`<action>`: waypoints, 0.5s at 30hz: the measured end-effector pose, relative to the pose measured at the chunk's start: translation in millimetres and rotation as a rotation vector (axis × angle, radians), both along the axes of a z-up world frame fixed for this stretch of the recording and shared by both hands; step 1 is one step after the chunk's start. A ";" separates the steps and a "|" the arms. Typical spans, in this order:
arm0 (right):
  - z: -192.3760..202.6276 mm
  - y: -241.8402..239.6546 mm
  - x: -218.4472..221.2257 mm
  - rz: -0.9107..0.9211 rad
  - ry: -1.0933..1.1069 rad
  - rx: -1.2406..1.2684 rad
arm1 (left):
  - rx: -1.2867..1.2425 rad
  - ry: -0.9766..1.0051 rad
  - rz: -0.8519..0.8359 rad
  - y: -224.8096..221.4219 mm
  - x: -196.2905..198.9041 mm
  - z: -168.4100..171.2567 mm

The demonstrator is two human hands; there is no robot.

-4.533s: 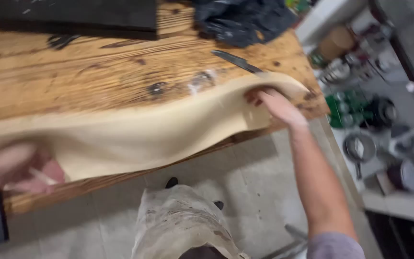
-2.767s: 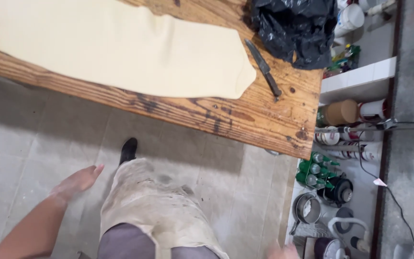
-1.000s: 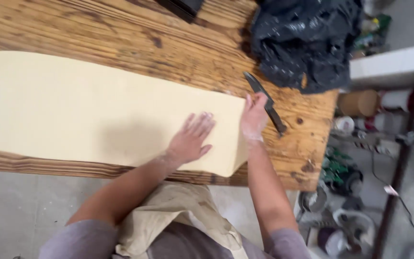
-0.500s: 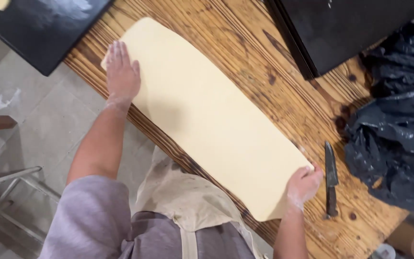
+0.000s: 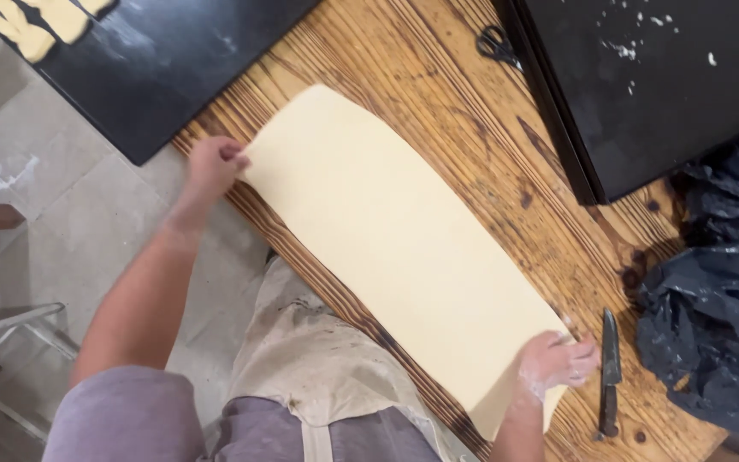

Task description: Sheeting, cutting, and shaping dough into bow-tie pastries on a baking tray

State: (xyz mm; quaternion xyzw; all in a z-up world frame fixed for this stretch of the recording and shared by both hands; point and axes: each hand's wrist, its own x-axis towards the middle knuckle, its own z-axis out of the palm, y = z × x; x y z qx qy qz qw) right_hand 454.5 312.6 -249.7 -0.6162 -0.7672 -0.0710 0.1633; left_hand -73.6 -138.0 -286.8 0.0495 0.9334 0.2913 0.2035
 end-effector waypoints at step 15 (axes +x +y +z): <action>11.0 -219.1 -520.0 0.861 -0.172 -0.564 | 0.091 0.473 -1.000 35.2 -17.3 53.9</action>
